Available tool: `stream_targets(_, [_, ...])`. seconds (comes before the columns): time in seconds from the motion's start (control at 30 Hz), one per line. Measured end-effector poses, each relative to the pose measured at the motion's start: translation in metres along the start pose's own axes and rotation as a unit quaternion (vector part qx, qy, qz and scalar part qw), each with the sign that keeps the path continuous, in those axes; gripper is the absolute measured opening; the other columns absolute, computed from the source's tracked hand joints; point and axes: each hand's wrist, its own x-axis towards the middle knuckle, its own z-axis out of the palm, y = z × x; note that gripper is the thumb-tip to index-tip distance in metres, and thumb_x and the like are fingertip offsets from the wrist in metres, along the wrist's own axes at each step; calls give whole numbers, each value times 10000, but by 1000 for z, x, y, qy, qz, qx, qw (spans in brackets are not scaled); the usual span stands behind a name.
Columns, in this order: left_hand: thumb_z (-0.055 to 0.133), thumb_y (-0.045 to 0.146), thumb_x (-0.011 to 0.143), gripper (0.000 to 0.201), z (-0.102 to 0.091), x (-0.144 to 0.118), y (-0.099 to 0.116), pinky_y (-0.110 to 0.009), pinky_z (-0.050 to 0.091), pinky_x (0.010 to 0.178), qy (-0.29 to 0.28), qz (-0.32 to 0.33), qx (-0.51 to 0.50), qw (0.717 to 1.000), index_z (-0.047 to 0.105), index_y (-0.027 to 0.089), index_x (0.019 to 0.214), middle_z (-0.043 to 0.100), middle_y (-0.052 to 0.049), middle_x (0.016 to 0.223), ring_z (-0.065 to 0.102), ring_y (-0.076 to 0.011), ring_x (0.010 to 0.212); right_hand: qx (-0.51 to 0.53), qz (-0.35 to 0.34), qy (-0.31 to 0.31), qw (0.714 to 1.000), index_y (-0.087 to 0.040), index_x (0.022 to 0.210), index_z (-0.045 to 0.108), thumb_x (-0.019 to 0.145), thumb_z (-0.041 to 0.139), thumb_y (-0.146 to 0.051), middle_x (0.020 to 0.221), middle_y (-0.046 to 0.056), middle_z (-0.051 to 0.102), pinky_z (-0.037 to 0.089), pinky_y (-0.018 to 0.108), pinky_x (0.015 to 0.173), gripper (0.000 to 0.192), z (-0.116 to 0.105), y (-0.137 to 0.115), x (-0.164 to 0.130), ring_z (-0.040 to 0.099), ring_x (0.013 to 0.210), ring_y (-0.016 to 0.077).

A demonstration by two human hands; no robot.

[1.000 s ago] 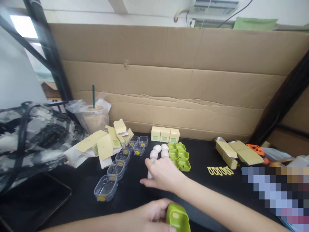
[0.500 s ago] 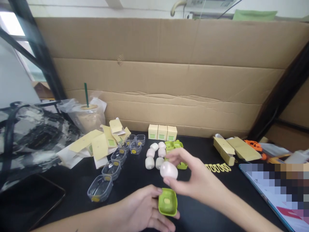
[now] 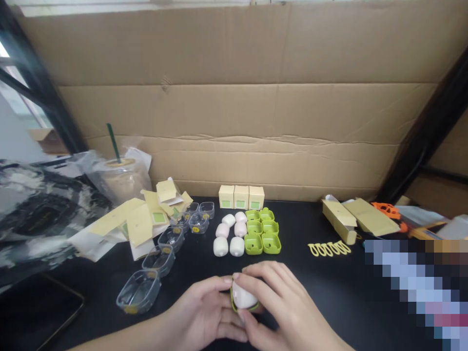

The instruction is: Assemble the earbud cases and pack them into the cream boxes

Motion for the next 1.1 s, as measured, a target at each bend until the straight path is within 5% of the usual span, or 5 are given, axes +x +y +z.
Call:
stream_targets(0.3, [517,261,775,241,-1,4,-4,-290,481,710,-5,24,13,1000,650,117,914,708,-79,767,669,-155,651,13,32,0,999,-193,964,594,673,509,-49,844,76,623,581,294,616,336,8,-4,-2,629,763,196])
stream_targets(0.5, [478,403,769,439,4,0,-1,-273,471,746,-21,-8,67,997,684,21,834,693,-155,827,641,-150,693,25,40,-29,998,-216,1115,535,717,569,-99,907,69,606,582,298,620,416,7,-4,-5,637,759,191])
stream_targets(0.6, [529,389,763,379,7,-2,0,-301,474,740,-18,4,73,997,675,54,865,680,-123,811,623,-151,668,68,68,-32,995,-234,1142,487,750,597,-127,923,50,595,575,258,637,421,7,-3,-9,644,771,169])
stream_targets(0.9, [552,283,706,250,7,0,-5,-243,476,598,-3,34,115,993,642,97,847,649,-64,688,597,-121,543,59,108,-52,991,-200,855,548,763,526,-151,760,36,538,546,276,513,107,12,-5,-11,602,634,167])
stream_targets(1.1, [512,263,670,270,7,1,-7,-182,418,455,11,47,143,989,636,99,845,585,-29,613,494,-80,439,35,112,-51,992,-220,853,571,700,554,-126,790,28,543,521,239,496,180,14,-7,-14,611,641,158])
